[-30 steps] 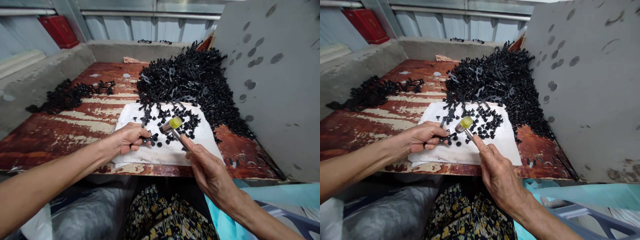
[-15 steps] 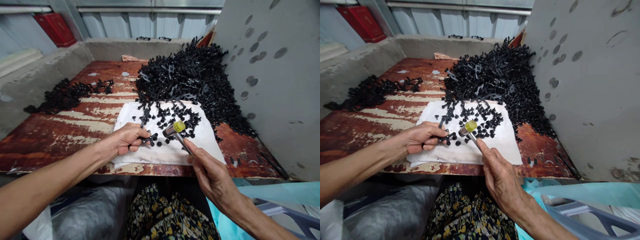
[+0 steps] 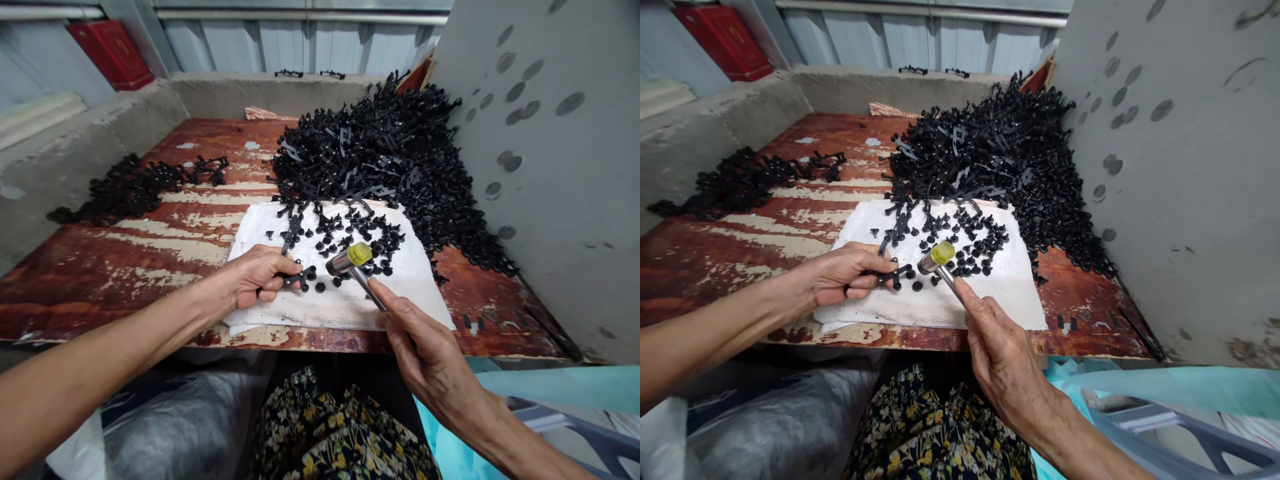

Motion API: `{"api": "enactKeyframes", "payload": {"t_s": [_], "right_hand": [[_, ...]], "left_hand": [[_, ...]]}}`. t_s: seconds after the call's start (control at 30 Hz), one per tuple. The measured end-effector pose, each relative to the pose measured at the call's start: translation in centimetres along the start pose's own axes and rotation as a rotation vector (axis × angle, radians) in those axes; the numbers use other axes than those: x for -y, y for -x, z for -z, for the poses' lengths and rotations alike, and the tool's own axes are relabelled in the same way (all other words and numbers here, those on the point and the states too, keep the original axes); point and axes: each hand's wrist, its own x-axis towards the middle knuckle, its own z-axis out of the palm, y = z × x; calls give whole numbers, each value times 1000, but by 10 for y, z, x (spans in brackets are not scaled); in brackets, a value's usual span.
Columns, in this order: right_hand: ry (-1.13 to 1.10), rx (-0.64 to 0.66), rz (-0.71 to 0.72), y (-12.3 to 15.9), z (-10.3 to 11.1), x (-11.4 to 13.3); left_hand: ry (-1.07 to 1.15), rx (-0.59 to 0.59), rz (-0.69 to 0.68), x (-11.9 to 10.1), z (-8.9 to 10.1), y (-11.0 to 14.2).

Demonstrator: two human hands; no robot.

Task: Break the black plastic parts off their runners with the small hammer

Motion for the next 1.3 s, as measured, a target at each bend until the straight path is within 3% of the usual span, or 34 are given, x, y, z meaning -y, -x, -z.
{"api": "enactKeyframes", "payload": {"t_s": [0.8,1.13,1.3], "right_hand": [[-11,18,-27,0,-1,1],[7,42,7,-6,-2,2],[21,78,-4,-14,-1,4]], "left_hand": [[-48,17,-17,-1,0,-2],[-226,-62,-77,-11,-2,-2],[-280,-36,-55,-15,-2,-4]]}}
